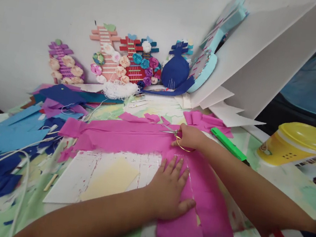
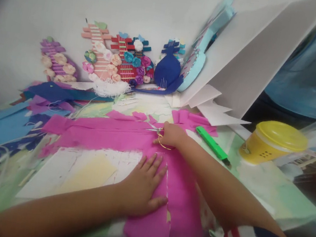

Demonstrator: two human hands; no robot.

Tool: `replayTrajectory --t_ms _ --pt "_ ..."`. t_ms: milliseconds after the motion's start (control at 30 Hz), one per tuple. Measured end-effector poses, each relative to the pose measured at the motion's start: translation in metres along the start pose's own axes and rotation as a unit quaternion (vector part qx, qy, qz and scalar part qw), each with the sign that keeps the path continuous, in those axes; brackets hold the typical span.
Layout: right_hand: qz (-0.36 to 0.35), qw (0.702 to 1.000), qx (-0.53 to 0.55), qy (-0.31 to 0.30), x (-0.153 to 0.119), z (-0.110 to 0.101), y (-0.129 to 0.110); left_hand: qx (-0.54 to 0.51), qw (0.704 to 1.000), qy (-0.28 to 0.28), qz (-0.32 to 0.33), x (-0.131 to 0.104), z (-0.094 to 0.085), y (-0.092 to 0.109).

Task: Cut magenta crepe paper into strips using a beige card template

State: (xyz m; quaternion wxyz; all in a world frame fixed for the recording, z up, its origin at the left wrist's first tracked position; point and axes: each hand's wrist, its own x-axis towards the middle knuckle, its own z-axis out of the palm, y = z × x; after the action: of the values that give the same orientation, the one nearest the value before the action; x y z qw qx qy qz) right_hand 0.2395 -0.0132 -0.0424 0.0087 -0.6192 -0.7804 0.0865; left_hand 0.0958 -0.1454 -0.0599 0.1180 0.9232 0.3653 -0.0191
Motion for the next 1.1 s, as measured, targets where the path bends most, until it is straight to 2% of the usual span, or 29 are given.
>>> replayTrajectory --t_ms 167,267,433,600,667,767,833,933,1000,1100 --pt "-0.018 0.999 -0.028 0.026 0.001 0.006 -0.014 -0.003 1.000 -0.015 -0.014 0.002 -0.002 0.001" --pt "-0.005 0.999 -0.028 0.016 0.004 0.008 -0.016 -0.001 1.000 -0.017 -0.004 -0.002 -0.003 0.004" --pt "-0.023 0.997 -0.003 0.068 0.000 -0.005 -0.006 0.012 0.997 -0.033 0.074 -0.022 -0.007 0.010" --pt "0.012 0.992 -0.040 0.116 -0.025 -0.029 0.016 0.062 0.991 -0.026 0.114 -0.041 -0.008 0.009" --pt "-0.014 0.987 -0.083 0.135 -0.041 -0.034 0.027 0.075 0.988 -0.018 0.131 -0.045 -0.007 0.008" --pt "-0.052 0.981 -0.128 0.133 -0.068 -0.033 0.040 0.075 0.986 0.003 0.150 -0.049 -0.006 0.008" --pt "-0.063 0.981 -0.142 0.114 -0.083 -0.029 0.044 0.071 0.986 0.013 0.153 -0.049 -0.005 0.008" --pt "-0.017 0.992 -0.120 0.043 -0.099 -0.027 0.045 0.059 0.985 0.029 0.161 -0.049 -0.004 0.010" --pt "0.018 0.996 -0.082 -0.031 -0.105 -0.029 0.044 0.051 0.985 0.033 0.159 -0.049 -0.004 0.011" --pt "0.001 0.986 -0.002 -0.164 -0.107 -0.039 0.047 0.046 0.988 0.018 0.145 -0.047 -0.011 0.013"
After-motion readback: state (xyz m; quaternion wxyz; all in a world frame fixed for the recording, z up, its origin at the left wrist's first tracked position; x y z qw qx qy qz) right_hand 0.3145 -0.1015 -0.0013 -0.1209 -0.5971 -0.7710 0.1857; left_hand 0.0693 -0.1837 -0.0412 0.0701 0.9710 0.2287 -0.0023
